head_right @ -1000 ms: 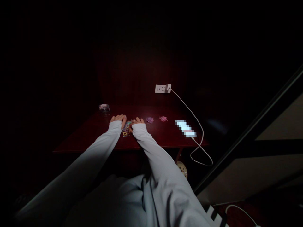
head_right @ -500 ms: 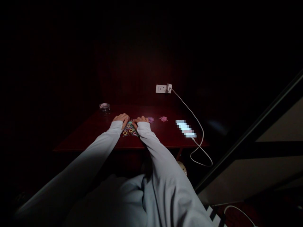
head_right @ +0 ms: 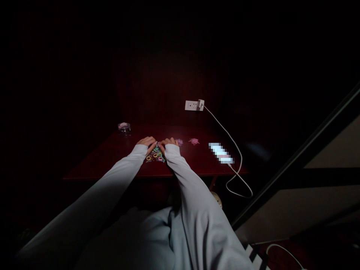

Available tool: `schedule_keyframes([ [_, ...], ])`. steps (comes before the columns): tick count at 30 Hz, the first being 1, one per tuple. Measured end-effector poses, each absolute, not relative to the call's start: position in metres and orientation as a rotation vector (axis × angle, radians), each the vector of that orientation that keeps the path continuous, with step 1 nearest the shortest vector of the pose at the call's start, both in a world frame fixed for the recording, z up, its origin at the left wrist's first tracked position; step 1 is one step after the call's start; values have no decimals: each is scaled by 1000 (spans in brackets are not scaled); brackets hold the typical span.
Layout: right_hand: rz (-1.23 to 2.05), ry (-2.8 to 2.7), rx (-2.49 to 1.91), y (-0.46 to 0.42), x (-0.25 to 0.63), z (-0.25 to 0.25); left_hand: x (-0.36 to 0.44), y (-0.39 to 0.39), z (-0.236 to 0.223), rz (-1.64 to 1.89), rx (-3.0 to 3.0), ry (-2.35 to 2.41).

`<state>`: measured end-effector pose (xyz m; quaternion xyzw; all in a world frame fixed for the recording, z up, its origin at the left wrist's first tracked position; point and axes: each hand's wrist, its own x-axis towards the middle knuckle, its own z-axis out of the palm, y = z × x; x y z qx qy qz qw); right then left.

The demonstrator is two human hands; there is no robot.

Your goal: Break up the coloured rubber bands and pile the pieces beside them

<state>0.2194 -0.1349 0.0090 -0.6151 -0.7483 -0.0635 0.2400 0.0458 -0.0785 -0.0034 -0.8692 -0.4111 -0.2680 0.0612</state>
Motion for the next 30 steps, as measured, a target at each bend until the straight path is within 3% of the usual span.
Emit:
schedule_keyframes([
  [8,-264,-1950,-1703,-133,221,1,46,-78,-4,-817,-2615,-1234],
  [30,-75,-2017,-1667,-143,219,13,45,-70,-9,-826,-2617,-1186],
])
